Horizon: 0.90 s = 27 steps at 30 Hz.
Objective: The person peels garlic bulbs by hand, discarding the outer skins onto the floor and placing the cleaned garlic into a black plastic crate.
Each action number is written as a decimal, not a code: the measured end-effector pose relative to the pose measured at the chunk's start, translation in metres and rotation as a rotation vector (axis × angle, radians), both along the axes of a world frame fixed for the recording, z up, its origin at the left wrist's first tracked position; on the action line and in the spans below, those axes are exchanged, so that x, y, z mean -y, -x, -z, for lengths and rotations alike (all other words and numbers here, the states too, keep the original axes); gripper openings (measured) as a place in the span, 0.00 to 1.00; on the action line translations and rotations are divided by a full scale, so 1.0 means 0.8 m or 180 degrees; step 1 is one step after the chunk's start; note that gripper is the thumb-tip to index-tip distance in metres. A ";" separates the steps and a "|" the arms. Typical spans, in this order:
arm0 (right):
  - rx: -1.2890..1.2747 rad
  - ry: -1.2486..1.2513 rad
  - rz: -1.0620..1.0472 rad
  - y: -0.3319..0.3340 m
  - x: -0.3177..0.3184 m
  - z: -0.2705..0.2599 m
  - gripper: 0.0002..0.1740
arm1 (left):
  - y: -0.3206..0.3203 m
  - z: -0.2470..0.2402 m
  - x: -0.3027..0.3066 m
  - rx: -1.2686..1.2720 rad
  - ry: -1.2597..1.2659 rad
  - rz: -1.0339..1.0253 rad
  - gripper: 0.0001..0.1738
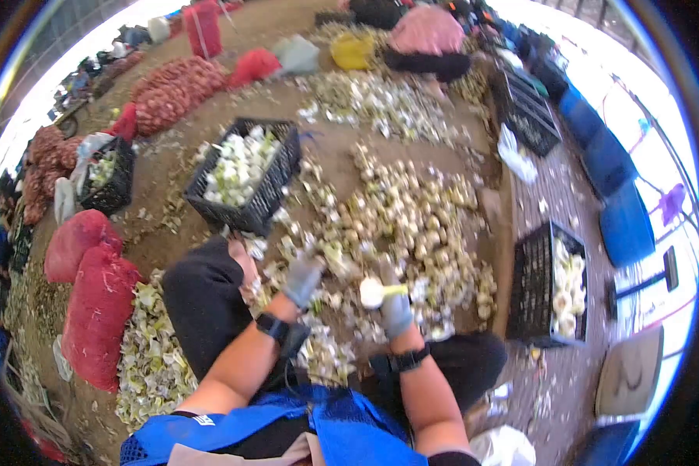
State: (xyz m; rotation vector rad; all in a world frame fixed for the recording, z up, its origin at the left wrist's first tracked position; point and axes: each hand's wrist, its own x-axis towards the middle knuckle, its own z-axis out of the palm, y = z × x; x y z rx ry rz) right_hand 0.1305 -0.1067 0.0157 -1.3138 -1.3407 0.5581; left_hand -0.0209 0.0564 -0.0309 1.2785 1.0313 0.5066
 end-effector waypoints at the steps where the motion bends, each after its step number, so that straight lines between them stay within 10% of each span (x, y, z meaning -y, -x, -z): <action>1: 0.0028 -0.0106 0.0162 -0.004 -0.002 0.006 0.23 | 0.007 0.006 -0.004 -0.0612 -0.1065 -0.0083 0.21; 2: 0.0071 -0.0239 0.0309 -0.003 -0.007 0.009 0.24 | 0.013 0.007 -0.008 -0.1185 -0.2179 -0.0160 0.22; 4: -0.2755 0.0801 0.0058 0.006 -0.011 -0.043 0.29 | 0.015 -0.050 -0.008 -0.2711 -0.2025 0.1365 0.22; 6: -0.3130 0.0764 0.0387 0.001 -0.017 -0.024 0.29 | 0.013 -0.060 0.015 -0.3142 -0.1747 0.1261 0.20; 9: -0.2903 0.0731 0.0986 0.000 -0.024 -0.003 0.29 | 0.012 -0.037 0.013 -0.0603 -0.3090 0.1535 0.26; 13: -0.2336 0.1069 0.1103 0.012 -0.022 -0.005 0.25 | -0.016 -0.101 0.065 0.0881 -0.2500 0.1148 0.19; 18: -0.1633 0.0456 0.1045 0.018 -0.025 0.024 0.20 | -0.019 -0.069 0.063 0.0509 -0.3028 0.0664 0.14; 20: -0.3084 0.0712 0.0681 0.016 -0.016 -0.013 0.24 | -0.016 -0.057 0.058 0.1833 -0.0082 0.0273 0.13; 27: -0.2251 0.0793 0.1005 0.015 -0.018 -0.019 0.15 | -0.012 -0.056 0.047 0.0989 -0.1973 0.0332 0.15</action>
